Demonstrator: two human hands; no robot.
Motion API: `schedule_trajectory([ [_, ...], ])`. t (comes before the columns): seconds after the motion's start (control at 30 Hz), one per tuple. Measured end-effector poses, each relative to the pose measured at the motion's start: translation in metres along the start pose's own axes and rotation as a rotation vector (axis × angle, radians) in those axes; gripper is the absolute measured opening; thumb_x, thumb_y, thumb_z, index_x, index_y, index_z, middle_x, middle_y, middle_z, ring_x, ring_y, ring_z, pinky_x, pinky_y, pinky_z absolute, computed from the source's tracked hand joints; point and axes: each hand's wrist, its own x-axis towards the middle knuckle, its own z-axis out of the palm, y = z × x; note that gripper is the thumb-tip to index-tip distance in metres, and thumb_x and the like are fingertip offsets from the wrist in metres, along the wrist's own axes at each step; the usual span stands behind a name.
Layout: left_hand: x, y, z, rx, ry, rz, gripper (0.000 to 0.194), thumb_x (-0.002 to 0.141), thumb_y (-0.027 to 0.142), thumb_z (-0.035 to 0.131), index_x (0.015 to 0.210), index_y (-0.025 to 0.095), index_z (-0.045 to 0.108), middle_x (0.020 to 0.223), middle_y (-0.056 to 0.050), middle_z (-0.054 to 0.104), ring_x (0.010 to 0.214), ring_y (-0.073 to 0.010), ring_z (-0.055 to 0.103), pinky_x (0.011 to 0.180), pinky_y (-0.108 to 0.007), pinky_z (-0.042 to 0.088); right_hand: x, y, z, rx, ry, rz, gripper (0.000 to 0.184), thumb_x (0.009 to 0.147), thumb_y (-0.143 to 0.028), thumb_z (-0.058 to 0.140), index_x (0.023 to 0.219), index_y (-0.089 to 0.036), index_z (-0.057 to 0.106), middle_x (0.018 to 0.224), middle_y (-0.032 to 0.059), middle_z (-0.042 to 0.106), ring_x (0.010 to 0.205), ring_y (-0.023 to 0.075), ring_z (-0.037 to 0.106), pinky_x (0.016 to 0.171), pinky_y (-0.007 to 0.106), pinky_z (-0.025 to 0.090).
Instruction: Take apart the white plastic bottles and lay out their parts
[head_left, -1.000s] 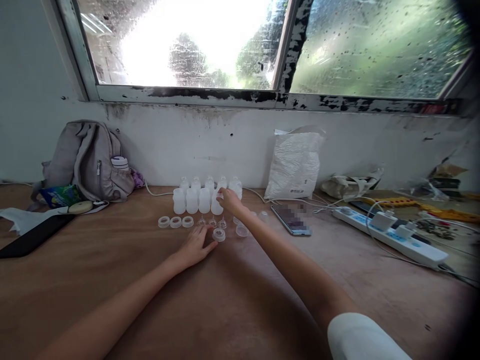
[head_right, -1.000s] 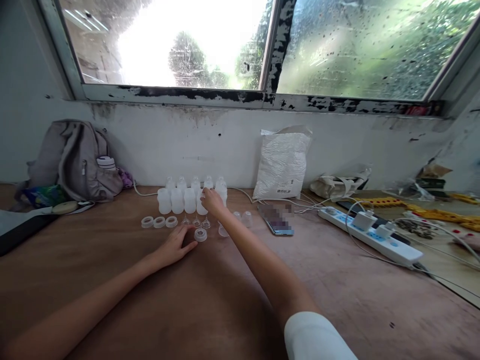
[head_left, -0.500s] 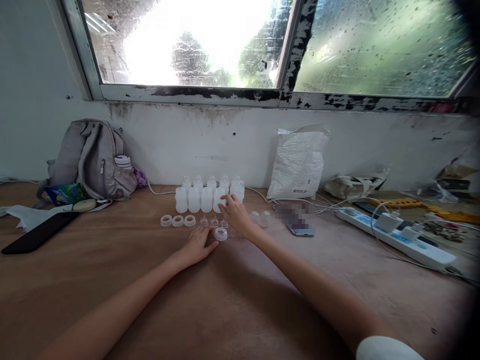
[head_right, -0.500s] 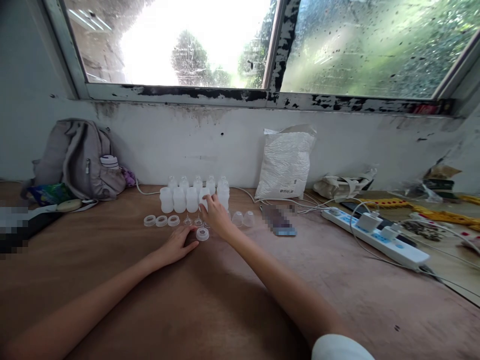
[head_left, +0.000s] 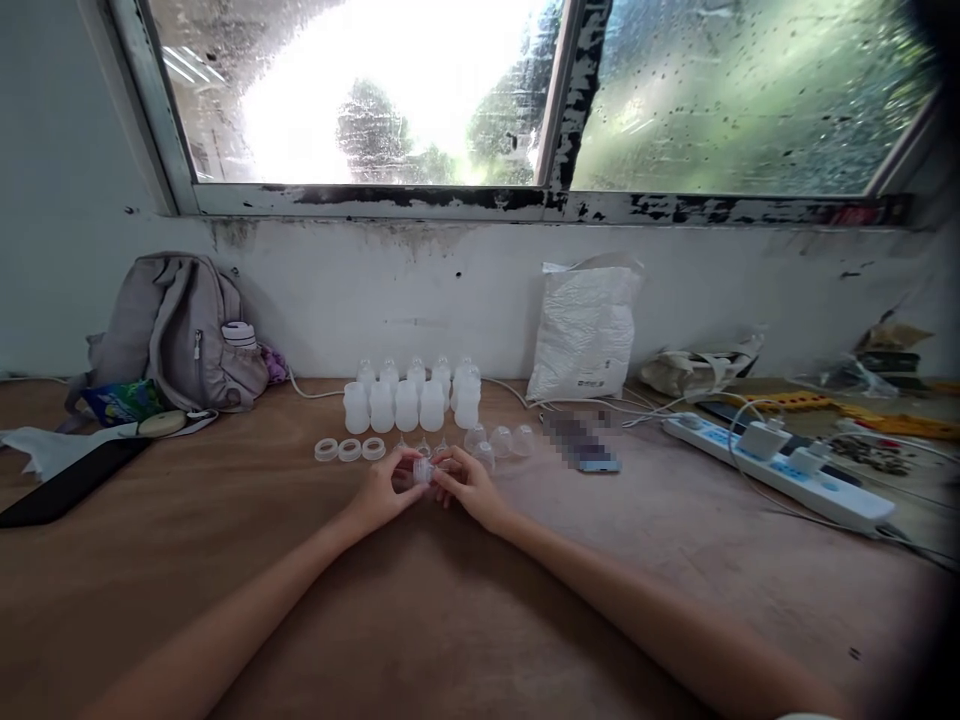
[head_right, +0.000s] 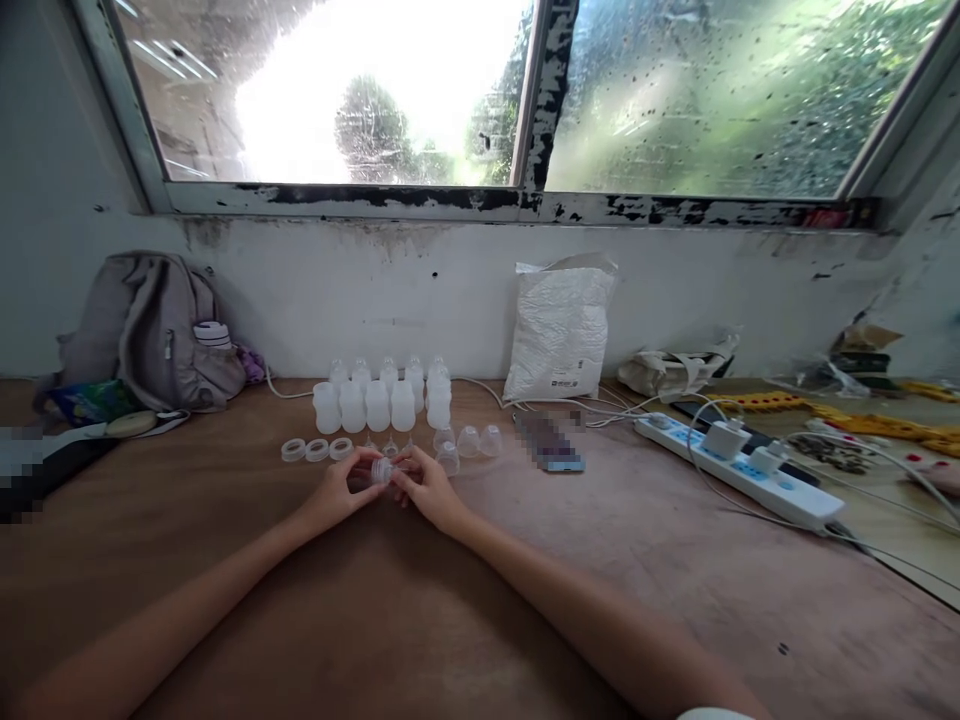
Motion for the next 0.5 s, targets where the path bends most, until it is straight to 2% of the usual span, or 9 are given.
schedule_trajectory([
  [0.1,-0.001,0.0,-0.0003,0.01,0.066,0.051,0.02,0.072,0.025,0.057,0.091,0.018,0.055,0.104,-0.007,0.052,0.096,-0.0181,0.053,0.08,-0.032,0.048,0.0016,-0.0002,0.002,0.151,-0.037,0.04,0.029,0.069,-0.038,0.06,0.085,-0.018,0.047,0.058,-0.0042,0.054,0.046,0.01,0.053,0.04,0.02,0.044],
  [0.17,-0.0012,-0.002,0.0005,-0.054,0.051,0.04,0.024,0.071,0.025,0.059,0.093,0.018,0.054,0.109,-0.008,0.05,0.098,-0.019,0.053,0.08,-0.033,0.048,0.0017,-0.0005,0.0022,0.207,-0.041,0.056,0.029,0.068,-0.038,0.062,0.084,-0.018,0.048,0.057,-0.0042,0.054,0.046,0.0101,0.054,0.041,0.021,0.044],
  [0.3,0.0009,-0.0059,0.0012,-0.239,-0.022,-0.067,0.038,0.07,0.026,0.061,0.104,0.018,0.046,0.107,-0.008,0.054,0.096,-0.0181,0.056,0.084,-0.034,0.047,0.0014,-0.0018,0.0004,0.328,-0.01,0.115,0.028,0.065,-0.034,0.064,0.082,-0.018,0.049,0.06,-0.0029,0.057,0.049,0.0103,0.056,0.044,0.021,0.045],
  [0.5,0.0047,-0.0062,-0.0005,-0.388,-0.084,-0.211,0.041,0.063,0.03,0.067,0.097,0.014,0.05,0.092,-0.007,0.062,0.084,-0.018,0.061,0.079,-0.035,0.048,0.0016,-0.0042,-0.0017,0.399,-0.005,0.165,0.024,0.066,-0.031,0.063,0.081,-0.017,0.051,0.059,-0.0018,0.057,0.048,0.0108,0.056,0.044,0.022,0.046],
])
